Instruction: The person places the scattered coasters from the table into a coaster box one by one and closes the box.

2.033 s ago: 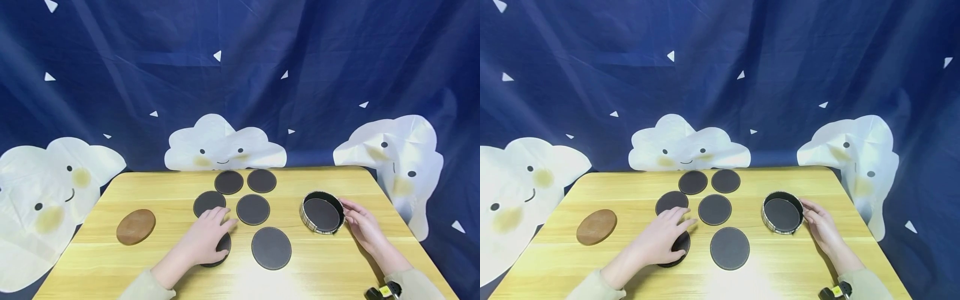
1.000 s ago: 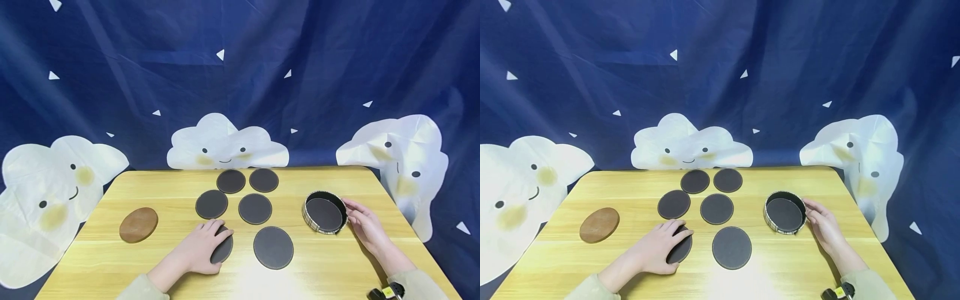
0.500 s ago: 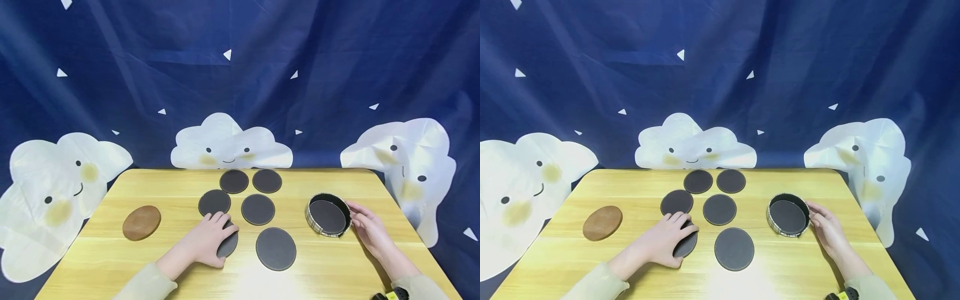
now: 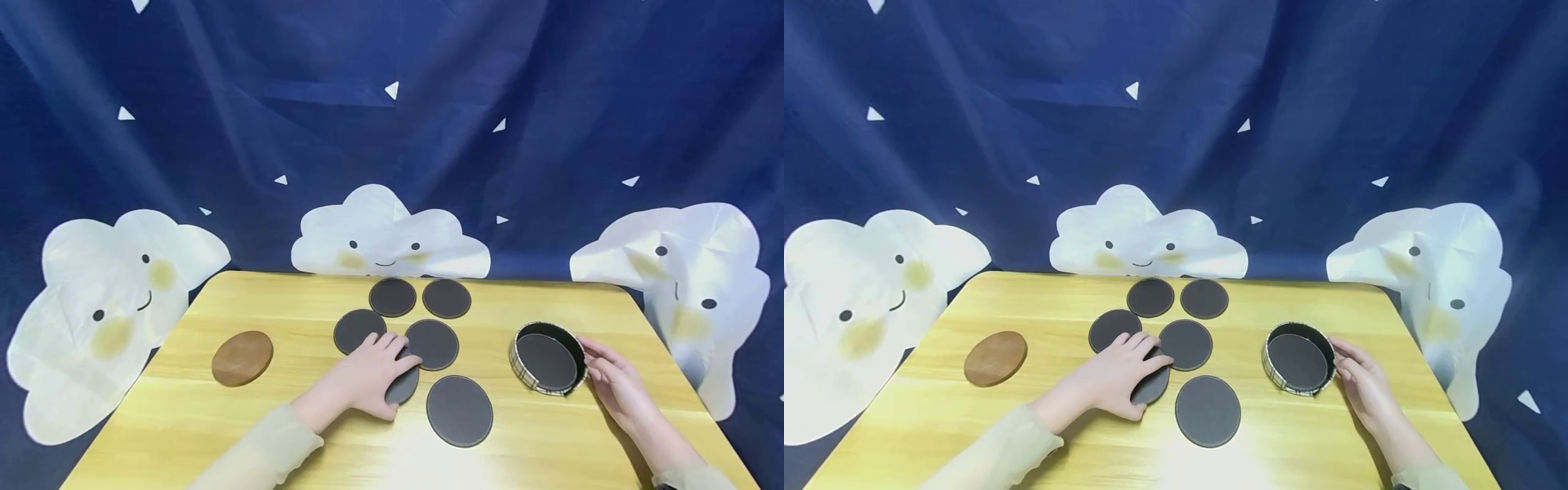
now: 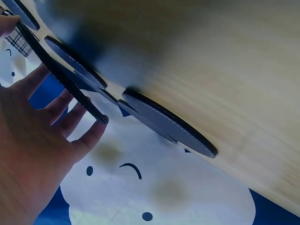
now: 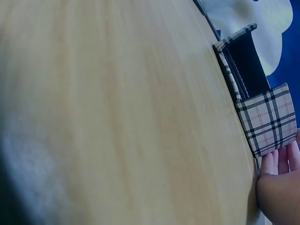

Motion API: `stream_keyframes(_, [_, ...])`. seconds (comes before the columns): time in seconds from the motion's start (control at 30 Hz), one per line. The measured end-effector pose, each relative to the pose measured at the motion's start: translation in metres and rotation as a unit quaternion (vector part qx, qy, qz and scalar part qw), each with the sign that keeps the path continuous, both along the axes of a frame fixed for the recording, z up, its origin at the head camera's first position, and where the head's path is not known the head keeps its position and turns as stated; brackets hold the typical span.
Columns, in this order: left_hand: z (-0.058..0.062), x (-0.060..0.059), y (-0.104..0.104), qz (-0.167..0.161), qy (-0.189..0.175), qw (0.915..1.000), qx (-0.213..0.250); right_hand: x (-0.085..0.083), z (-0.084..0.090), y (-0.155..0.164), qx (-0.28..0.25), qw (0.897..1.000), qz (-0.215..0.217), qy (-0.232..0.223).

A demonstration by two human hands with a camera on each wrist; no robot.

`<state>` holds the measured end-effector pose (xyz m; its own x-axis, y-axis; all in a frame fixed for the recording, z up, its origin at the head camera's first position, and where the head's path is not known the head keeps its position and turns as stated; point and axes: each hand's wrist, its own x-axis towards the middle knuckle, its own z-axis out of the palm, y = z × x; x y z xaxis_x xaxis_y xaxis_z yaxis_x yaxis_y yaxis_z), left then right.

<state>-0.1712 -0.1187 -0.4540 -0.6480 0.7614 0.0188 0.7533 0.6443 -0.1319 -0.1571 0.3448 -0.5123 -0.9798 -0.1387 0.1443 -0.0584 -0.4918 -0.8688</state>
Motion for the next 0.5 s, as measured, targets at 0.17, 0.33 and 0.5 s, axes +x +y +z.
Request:
stream_keyframes(0.17, [0.002, -0.006, 0.013, -0.004, 0.005, 1.0000, -0.005, -0.001, -0.002, 0.002, 0.019, 1.000, -0.006, -0.010])
stream_keyframes(0.33, [0.006, -0.011, 0.025, -0.009, 0.010, 0.9999, -0.008, -0.001, -0.004, 0.002, 0.015, 1.000, 0.000, -0.017])
stream_keyframes(0.5, [0.009, -0.017, 0.041, -0.017, 0.029, 0.9994, 0.000, 0.000, -0.008, 0.006, 0.009, 1.000, 0.009, -0.015])
